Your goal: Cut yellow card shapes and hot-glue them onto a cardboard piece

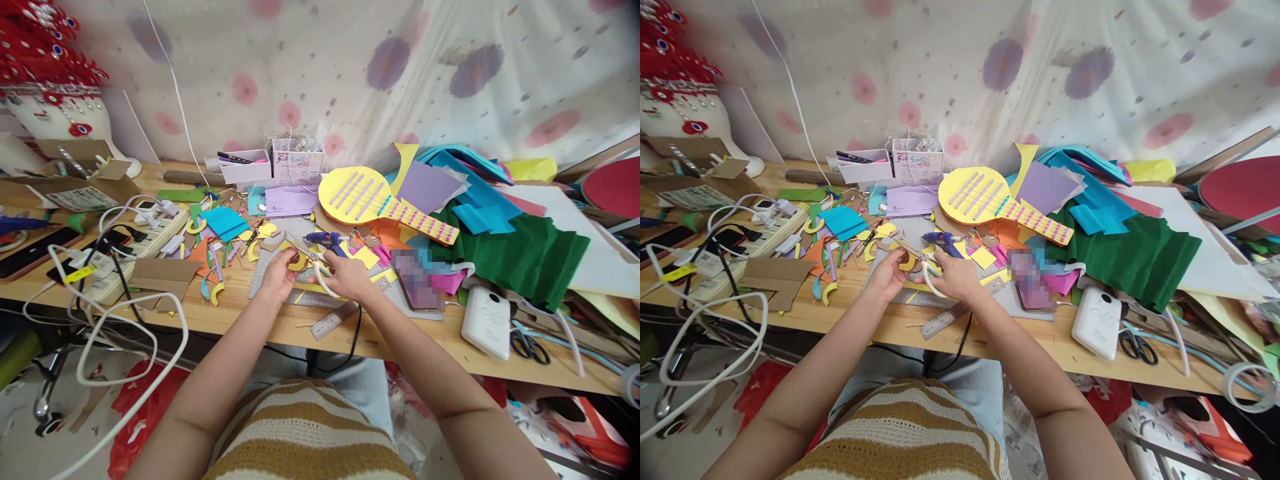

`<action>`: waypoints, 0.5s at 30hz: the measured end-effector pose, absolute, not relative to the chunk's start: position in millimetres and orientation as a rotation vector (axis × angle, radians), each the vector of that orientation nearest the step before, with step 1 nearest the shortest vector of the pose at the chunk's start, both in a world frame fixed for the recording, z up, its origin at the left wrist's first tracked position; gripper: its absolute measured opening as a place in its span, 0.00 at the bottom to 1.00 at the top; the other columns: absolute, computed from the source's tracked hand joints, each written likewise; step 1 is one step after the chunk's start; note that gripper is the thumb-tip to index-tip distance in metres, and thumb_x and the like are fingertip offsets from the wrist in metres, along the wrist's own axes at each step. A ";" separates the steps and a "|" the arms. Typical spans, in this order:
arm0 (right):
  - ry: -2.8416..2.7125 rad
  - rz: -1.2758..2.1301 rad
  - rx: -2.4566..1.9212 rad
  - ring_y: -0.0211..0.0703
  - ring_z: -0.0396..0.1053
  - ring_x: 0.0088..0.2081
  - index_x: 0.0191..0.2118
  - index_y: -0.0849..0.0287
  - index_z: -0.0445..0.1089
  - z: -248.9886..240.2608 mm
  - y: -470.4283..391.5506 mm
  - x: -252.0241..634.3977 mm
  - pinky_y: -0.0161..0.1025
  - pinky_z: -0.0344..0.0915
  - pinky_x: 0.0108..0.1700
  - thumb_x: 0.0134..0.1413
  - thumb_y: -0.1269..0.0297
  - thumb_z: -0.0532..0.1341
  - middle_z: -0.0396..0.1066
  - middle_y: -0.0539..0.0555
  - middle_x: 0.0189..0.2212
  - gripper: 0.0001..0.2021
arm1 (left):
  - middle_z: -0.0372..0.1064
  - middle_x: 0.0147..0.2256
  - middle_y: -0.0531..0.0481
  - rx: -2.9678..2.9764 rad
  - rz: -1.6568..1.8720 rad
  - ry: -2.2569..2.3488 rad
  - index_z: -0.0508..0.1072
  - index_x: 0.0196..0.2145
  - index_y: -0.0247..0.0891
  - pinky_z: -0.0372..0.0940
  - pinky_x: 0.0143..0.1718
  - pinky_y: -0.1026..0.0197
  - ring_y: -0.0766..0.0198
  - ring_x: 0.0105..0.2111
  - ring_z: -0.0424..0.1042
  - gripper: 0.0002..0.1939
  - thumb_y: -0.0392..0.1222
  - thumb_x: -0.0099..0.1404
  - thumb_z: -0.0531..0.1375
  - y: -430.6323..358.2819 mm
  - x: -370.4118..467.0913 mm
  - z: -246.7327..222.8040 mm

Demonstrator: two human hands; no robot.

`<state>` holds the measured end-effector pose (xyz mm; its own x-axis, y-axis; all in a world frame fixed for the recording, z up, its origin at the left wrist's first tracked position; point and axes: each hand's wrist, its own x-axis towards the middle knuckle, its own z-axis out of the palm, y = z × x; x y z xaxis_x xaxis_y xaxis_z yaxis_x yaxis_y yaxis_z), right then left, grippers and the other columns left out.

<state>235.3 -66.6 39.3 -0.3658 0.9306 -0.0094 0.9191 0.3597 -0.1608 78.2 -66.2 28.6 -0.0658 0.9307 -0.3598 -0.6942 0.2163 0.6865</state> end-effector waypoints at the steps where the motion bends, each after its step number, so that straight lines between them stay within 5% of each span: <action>1: -2.522 0.205 -1.714 0.48 0.71 0.34 0.38 0.56 0.62 39.5 -66.7 235.6 0.36 0.52 0.29 0.51 0.38 0.47 0.72 0.54 0.31 0.25 | 0.64 0.23 0.56 0.333 1.374 0.901 0.67 0.23 0.35 0.61 0.28 0.67 0.72 0.24 0.63 0.04 0.34 0.48 0.61 -66.4 78.1 28.7; 15: -2.530 0.156 -1.717 0.48 0.71 0.33 0.38 0.56 0.62 40.7 -67.1 233.9 0.36 0.51 0.28 0.50 0.37 0.47 0.72 0.54 0.30 0.26 | 0.66 0.23 0.55 0.305 1.407 0.832 0.69 0.25 0.33 0.64 0.31 0.67 0.73 0.24 0.66 0.03 0.33 0.49 0.61 -64.7 73.9 24.9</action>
<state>233.9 -67.1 40.7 -0.3688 0.9295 0.0093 0.9213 0.3669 -0.1288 73.9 -64.7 24.9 -0.0555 0.9428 -0.3288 -0.7427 0.1811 0.6447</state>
